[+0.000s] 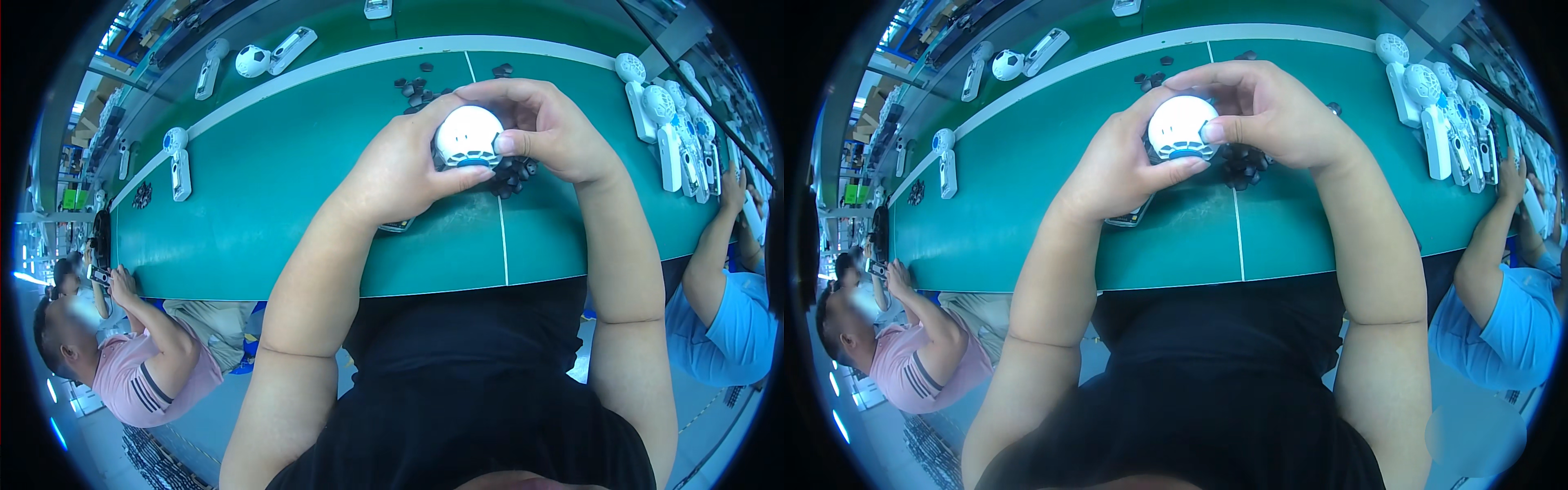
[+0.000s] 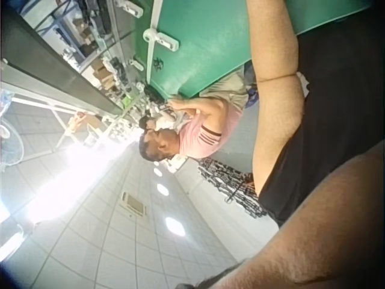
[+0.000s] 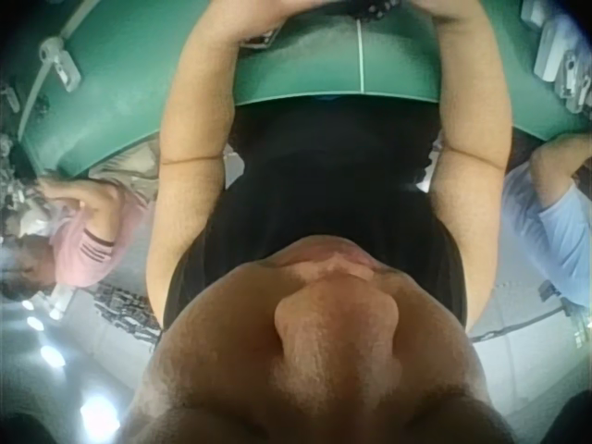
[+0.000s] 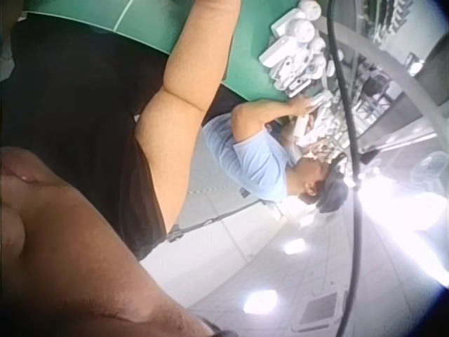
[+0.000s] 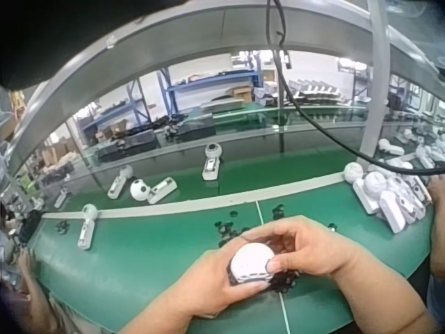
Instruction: Assembling electronic components, possibly drone frames, at a manual assembly station.
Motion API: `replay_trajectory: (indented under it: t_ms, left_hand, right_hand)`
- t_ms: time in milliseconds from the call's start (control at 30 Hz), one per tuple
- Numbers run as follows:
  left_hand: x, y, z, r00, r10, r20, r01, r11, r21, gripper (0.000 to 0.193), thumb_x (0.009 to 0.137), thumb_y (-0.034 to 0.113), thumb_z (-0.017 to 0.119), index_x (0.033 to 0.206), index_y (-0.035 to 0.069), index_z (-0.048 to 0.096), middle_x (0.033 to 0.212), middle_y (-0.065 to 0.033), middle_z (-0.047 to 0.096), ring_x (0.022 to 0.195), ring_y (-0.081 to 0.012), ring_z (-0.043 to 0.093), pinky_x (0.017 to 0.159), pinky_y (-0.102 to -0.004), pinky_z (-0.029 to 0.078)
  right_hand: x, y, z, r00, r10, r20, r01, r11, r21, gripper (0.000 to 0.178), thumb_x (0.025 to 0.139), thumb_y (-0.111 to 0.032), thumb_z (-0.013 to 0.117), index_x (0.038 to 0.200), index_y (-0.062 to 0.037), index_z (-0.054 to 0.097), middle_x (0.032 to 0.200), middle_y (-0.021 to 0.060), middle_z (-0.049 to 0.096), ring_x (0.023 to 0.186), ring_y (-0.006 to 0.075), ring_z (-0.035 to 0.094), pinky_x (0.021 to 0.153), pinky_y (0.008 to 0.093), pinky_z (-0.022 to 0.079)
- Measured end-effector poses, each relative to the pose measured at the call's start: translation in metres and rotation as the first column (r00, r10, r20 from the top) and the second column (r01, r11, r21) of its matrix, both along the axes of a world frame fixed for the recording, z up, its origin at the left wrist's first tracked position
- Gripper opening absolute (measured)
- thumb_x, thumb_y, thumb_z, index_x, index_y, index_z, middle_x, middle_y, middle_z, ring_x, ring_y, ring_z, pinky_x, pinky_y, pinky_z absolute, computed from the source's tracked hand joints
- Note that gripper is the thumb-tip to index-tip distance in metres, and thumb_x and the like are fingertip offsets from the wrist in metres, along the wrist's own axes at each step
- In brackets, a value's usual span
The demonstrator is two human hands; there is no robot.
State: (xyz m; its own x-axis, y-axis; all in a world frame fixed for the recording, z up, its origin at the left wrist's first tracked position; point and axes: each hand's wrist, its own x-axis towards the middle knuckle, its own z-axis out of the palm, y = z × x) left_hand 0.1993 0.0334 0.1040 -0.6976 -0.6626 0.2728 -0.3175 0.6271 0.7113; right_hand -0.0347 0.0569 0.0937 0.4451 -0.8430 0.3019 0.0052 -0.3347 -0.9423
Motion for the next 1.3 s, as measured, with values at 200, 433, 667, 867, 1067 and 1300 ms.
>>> replay_trajectory:
  t_ms: [200,433,667,867,1067,1300]
  left_hand:
    - [-0.003,-0.005,-0.003,0.976,0.081,-0.202,-0.095,0.994,-0.061,0.062,0.077,0.025,0.089,0.127,0.003,0.06,0.111,-0.0167,0.072,0.098,-0.0302,0.072,0.088,-0.0388,0.057]
    - [0.004,-0.006,-0.001,0.949,0.046,-0.311,-0.163,0.918,-0.362,0.068,0.07,0.02,0.092,0.126,0.006,0.055,0.111,-0.0102,0.067,0.103,-0.023,0.069,0.087,-0.0352,0.056]
    - [-0.016,0.026,-0.006,0.974,-0.184,-0.133,0.109,0.893,-0.437,0.071,0.064,0.019,0.094,0.124,0.008,0.057,0.112,-0.0123,0.066,0.098,-0.0304,0.068,0.087,-0.037,0.055]
    - [-0.031,0.025,0.012,0.983,-0.167,-0.073,0.118,0.889,-0.442,0.071,0.064,0.026,0.094,0.122,0.006,0.058,0.112,-0.0126,0.066,0.098,-0.03,0.068,0.088,-0.0377,0.054]
    - [-0.006,-0.045,0.043,0.443,0.15,-0.884,0.178,0.952,0.25,0.043,0.096,0.031,0.07,0.129,0.005,0.059,0.12,-0.0151,0.068,0.11,-0.0292,0.068,0.096,-0.044,0.055]
    - [-0.029,-0.039,-0.037,0.614,0.375,-0.694,0.361,0.649,0.67,0.044,0.103,0.028,0.063,0.135,0.002,0.052,0.125,-0.0181,0.066,0.115,-0.0322,0.067,0.09,-0.0403,0.06]
  right_hand:
    - [-0.004,-0.012,-0.008,0.982,-0.19,0.016,0.19,0.982,0.01,0.051,0.086,-0.028,0.083,0.128,-0.0016,0.068,0.118,0.0089,0.072,0.112,0.0207,0.069,0.098,0.035,0.055]
    - [-0.006,-0.012,-0.018,0.658,-0.436,-0.614,0.32,0.9,-0.295,0.021,0.091,-0.015,0.074,0.109,-0.0052,0.074,0.103,0.0151,0.073,0.095,0.0291,0.07,0.083,0.0407,0.056]
    - [-0.001,-0.019,-0.038,0.553,-0.49,-0.674,0.224,0.867,-0.446,0.016,0.086,-0.014,0.073,0.098,-0.0035,0.07,0.097,0.0175,0.07,0.094,0.0354,0.068,0.084,0.0429,0.055]
    - [-0.012,-0.018,-0.032,0.63,-0.444,-0.637,0.229,0.89,-0.394,0.02,0.083,-0.015,0.075,0.099,-0.004,0.07,0.096,0.0178,0.07,0.094,0.0372,0.068,0.085,0.0444,0.053]
    - [-0.021,-0.011,-0.005,0.694,-0.478,-0.539,0.391,0.878,-0.276,0.025,0.086,-0.022,0.078,0.089,-0.0009,0.065,0.081,0.0125,0.067,0.08,0.029,0.068,0.078,0.0376,0.055]
    - [-0.019,-0.016,-0.017,0.715,-0.643,-0.273,0.549,0.759,-0.35,0.021,0.09,-0.017,0.076,0.087,-0.0011,0.063,0.082,0.0109,0.068,0.077,0.0229,0.068,0.073,0.0312,0.053]
